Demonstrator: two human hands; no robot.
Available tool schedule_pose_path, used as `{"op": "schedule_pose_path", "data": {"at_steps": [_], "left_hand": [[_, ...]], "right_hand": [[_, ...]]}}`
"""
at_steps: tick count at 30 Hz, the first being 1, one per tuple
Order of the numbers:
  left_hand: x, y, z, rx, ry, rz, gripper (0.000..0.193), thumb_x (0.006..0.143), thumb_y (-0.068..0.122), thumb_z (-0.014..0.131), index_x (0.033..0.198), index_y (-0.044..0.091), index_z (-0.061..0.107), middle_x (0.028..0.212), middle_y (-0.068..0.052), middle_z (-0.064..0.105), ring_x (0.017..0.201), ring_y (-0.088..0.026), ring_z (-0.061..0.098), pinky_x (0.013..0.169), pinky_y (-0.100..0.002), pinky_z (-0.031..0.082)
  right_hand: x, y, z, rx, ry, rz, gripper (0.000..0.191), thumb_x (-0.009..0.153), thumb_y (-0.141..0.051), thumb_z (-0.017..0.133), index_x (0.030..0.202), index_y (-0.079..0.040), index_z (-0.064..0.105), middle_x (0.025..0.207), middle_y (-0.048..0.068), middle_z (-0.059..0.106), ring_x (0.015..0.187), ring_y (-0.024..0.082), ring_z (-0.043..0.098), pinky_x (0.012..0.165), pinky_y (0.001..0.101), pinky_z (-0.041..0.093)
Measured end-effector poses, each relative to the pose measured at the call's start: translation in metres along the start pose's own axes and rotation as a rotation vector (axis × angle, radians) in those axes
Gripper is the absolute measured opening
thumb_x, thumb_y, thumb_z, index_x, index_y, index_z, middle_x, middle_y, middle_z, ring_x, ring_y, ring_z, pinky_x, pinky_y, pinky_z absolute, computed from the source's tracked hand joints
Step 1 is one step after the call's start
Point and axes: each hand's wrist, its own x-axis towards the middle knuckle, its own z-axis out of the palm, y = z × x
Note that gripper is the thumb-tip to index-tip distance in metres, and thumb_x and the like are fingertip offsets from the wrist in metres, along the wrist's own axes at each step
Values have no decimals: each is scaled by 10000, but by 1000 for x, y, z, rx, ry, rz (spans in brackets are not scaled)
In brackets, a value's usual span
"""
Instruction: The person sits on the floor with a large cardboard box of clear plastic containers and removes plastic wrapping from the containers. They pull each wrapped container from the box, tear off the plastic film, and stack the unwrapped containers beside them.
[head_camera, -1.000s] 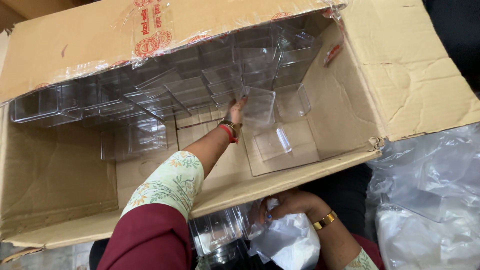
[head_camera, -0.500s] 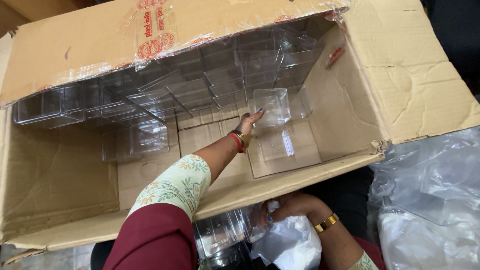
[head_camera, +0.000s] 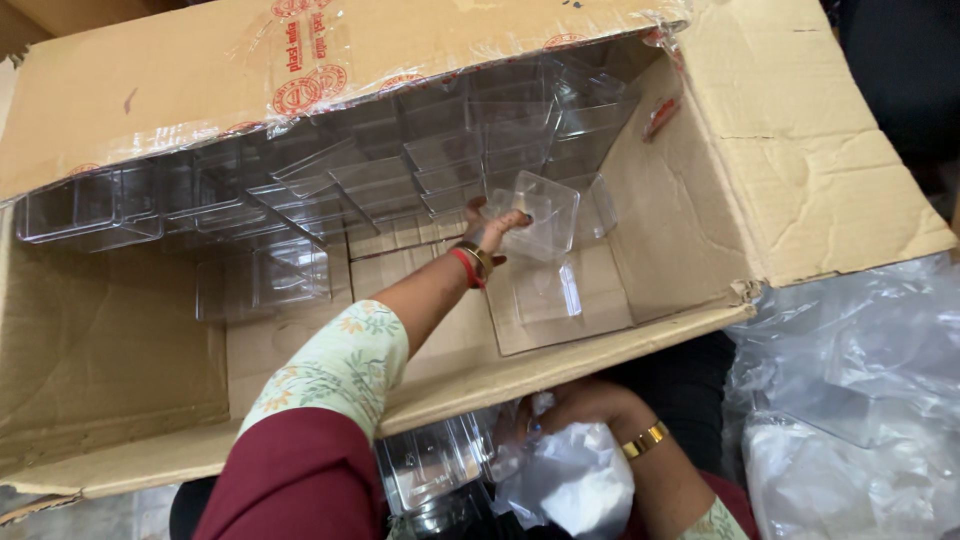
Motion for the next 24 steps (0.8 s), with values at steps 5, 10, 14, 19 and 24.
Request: {"op": "schedule_pose_path", "data": {"at_steps": [5, 10, 14, 19, 24], "left_hand": [[1, 36, -1, 237, -257, 148, 715, 869, 635, 627, 1437, 211, 721, 1425, 69, 705, 1347, -242, 516, 820, -503, 480], [-125, 115, -34, -35, -162, 235, 903, 753, 452, 752, 1495, 226, 289, 1291, -58, 747, 1287, -225, 582, 846, -490, 514], [-294, 112, -103, -187, -340, 563, 987, 795, 345, 760, 1591, 171, 203, 1340, -142, 626, 1242, -298, 553, 973, -475, 491], [-450, 30, -163, -531, -542, 612, 1215, 734, 361, 900, 1647, 200, 114, 1647, -177, 247, 1557, -389, 284, 1197, -593, 383], [-526, -58, -207, -680, -261, 412, 1142, 676, 249, 790, 1635, 118, 185, 1620, -233, 335, 1502, -395, 344, 1107, -566, 376]], "right_hand": [[-2, 15, -19, 72, 56, -62, 494, 730, 13, 768, 1206, -15, 640, 996, 151, 757, 977, 258, 722, 844, 355, 556], [0, 23, -42, -118, -17, -142, 289, 842, -64, 766, 1106, 47, 726, 1046, 171, 773, 1065, 267, 695, 963, 364, 525], [-4, 26, -43, -86, 77, 104, 313, 801, -129, 786, 1067, 30, 742, 1018, 120, 763, 1004, 237, 692, 915, 371, 549], [-37, 21, -32, 111, 293, 88, 323, 775, -125, 764, 1050, 42, 731, 1019, 133, 769, 960, 261, 715, 863, 386, 560], [-128, -9, -6, 78, 506, 8, 272, 927, -148, 721, 1063, 88, 707, 941, 163, 726, 831, 251, 657, 714, 399, 521]]}}
